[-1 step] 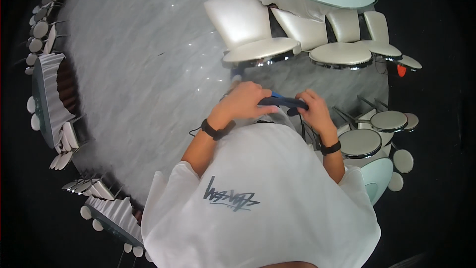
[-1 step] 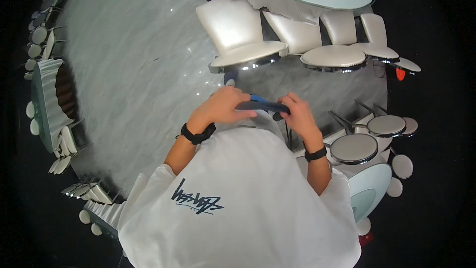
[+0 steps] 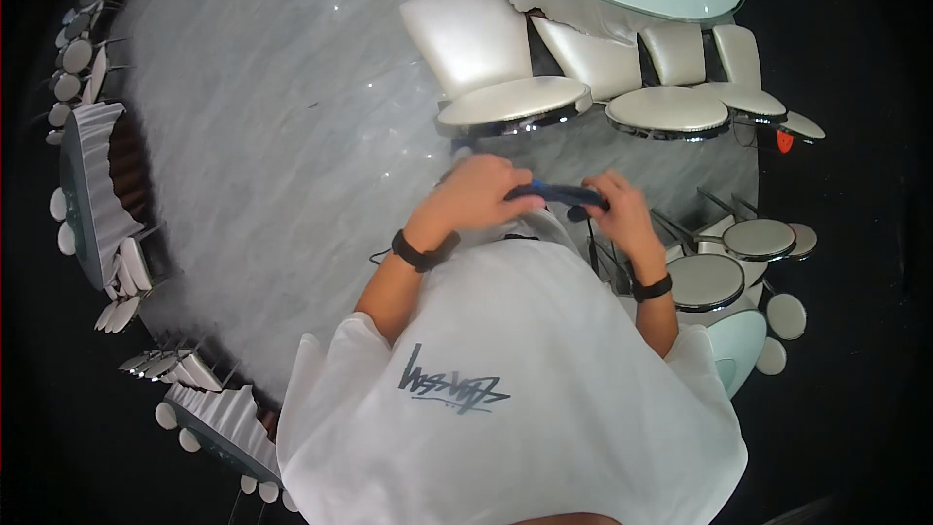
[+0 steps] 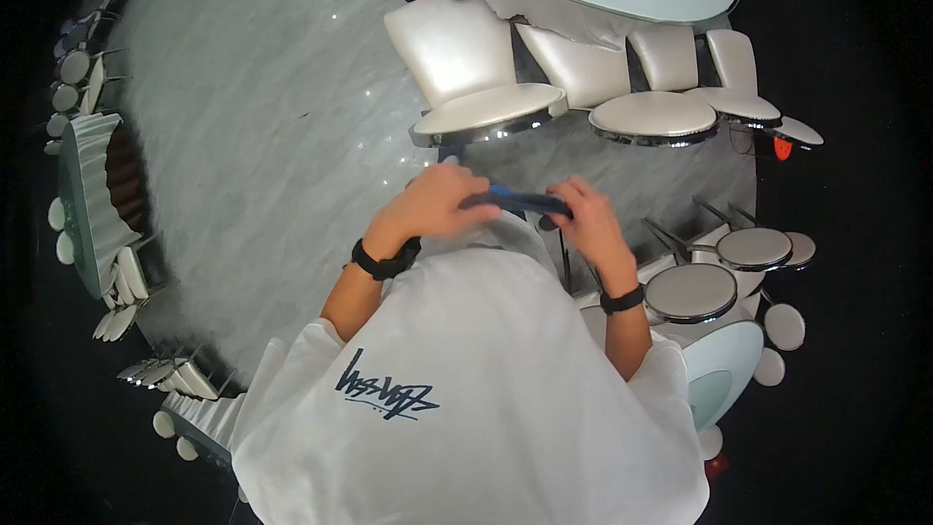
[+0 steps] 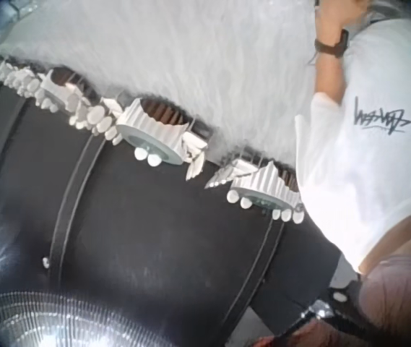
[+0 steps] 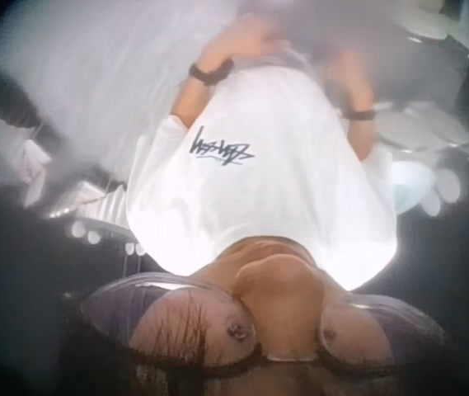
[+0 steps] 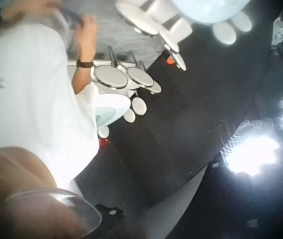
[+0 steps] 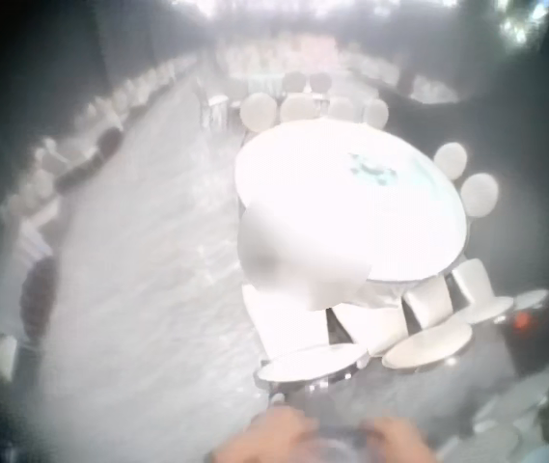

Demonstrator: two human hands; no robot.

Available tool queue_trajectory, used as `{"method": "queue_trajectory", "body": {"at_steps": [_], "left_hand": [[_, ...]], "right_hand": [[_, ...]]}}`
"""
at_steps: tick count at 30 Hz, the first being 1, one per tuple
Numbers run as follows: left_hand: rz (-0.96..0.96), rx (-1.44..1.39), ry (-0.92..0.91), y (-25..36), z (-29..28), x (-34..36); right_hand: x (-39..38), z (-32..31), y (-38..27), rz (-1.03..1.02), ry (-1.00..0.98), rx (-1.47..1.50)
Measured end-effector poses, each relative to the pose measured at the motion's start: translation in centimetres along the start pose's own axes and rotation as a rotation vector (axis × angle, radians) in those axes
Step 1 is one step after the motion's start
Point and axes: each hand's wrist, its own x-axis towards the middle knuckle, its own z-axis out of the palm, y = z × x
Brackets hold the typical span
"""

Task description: The person wipes tables and chair seats with a cloth, then pushes the chairs into place around the dining tables.

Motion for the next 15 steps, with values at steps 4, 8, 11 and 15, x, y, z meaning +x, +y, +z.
{"method": "queue_trajectory", "body": {"at_steps": [4, 8, 11, 15], "left_hand": [[0.160, -0.027, 0.270, -2.8, -5.5, 2.1], [0.207, 0.057, 0.349, -4.2, -8.8, 4.1], [0.338, 0.220, 0.523, -6.0, -8.8, 5.3], [0.110, 0.108, 0.233, -9.9, -4.2, 4.8]], "right_hand": [[7.0, -4.8, -2.7, -0.082, 0.017, -0.163], [11.9, -5.8, -2.4, -0.343, 0.171, -0.063], [14.4, -4.2, -0.2, -0.254, 0.180, 0.086], [15.4, -0.5, 1.2, 0.071, -0.157, 0.179]]}}
